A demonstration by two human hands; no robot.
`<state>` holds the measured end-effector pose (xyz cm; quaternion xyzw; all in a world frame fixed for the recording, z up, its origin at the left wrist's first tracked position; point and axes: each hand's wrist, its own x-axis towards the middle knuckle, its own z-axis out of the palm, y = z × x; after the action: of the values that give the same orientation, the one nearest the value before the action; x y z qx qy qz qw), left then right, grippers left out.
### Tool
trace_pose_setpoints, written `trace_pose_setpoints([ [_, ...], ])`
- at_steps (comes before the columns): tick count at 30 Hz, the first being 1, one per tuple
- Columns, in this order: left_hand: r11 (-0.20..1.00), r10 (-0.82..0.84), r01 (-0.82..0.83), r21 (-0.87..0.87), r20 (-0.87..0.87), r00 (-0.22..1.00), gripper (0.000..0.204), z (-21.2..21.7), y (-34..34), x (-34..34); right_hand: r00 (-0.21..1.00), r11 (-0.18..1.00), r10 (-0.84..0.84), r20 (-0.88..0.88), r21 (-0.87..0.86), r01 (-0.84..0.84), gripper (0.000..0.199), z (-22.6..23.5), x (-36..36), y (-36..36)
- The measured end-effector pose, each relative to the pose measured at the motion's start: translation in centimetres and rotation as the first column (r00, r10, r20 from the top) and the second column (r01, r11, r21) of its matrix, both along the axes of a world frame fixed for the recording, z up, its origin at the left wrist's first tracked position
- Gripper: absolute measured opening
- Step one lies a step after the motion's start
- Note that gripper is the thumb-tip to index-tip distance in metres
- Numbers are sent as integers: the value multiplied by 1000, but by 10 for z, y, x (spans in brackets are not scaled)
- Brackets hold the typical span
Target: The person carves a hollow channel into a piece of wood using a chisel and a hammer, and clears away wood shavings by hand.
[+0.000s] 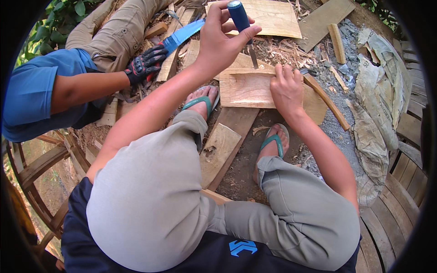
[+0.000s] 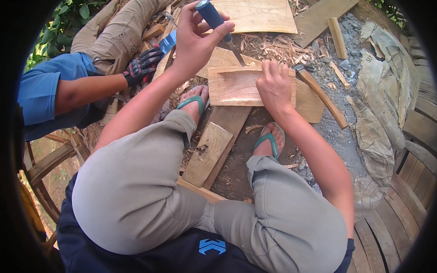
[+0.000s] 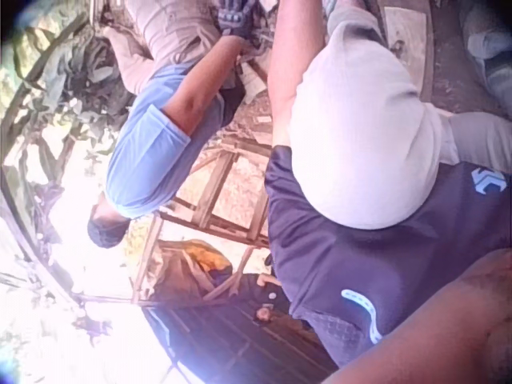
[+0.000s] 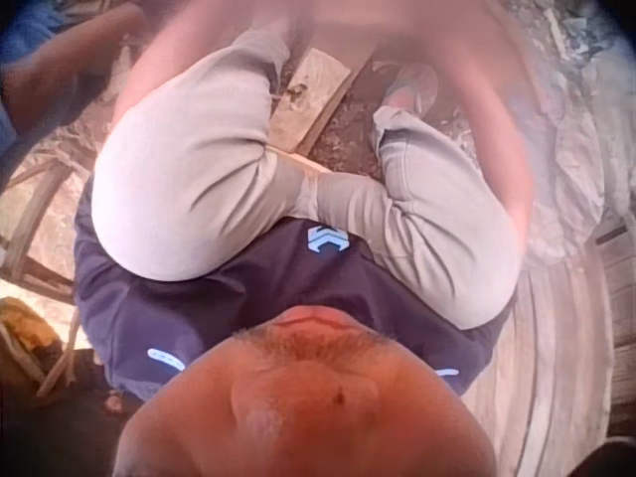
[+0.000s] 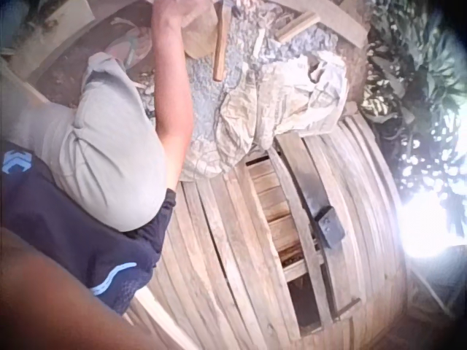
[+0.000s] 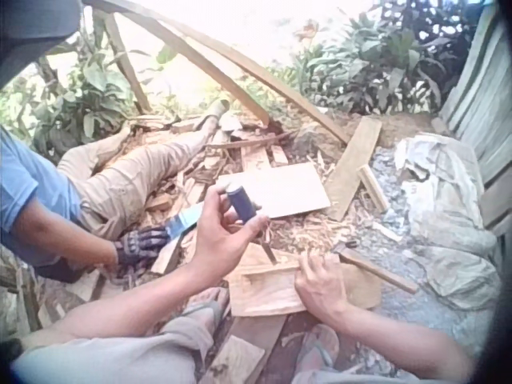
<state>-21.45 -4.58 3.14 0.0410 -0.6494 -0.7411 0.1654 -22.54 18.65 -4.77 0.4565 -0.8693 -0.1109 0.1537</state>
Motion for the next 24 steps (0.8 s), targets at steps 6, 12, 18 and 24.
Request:
trace_pose_setpoints([
  [6, 994, 66, -70, -83, -55, 996, 55, -7, -5, 0, 987, 989, 147, -60, -21, -149, 12, -5, -8, 6],
  [12, 990, 66, -77, -119, -90, 994, 54, -3, -4, -2, 989, 986, 132, 60, -113, -124, 9, -6, -16, 16],
  [18, 986, 77, -92, -139, -106, 991, 53, -6, -4, -1, 971, 973, 136, 197, -212, -93, 6, -7, -17, 21],
  [24, 982, 82, -97, -160, -93, 992, 54, -6, -16, 3, 920, 919, 28, 391, -373, 130, 10, 11, -16, 30],
])
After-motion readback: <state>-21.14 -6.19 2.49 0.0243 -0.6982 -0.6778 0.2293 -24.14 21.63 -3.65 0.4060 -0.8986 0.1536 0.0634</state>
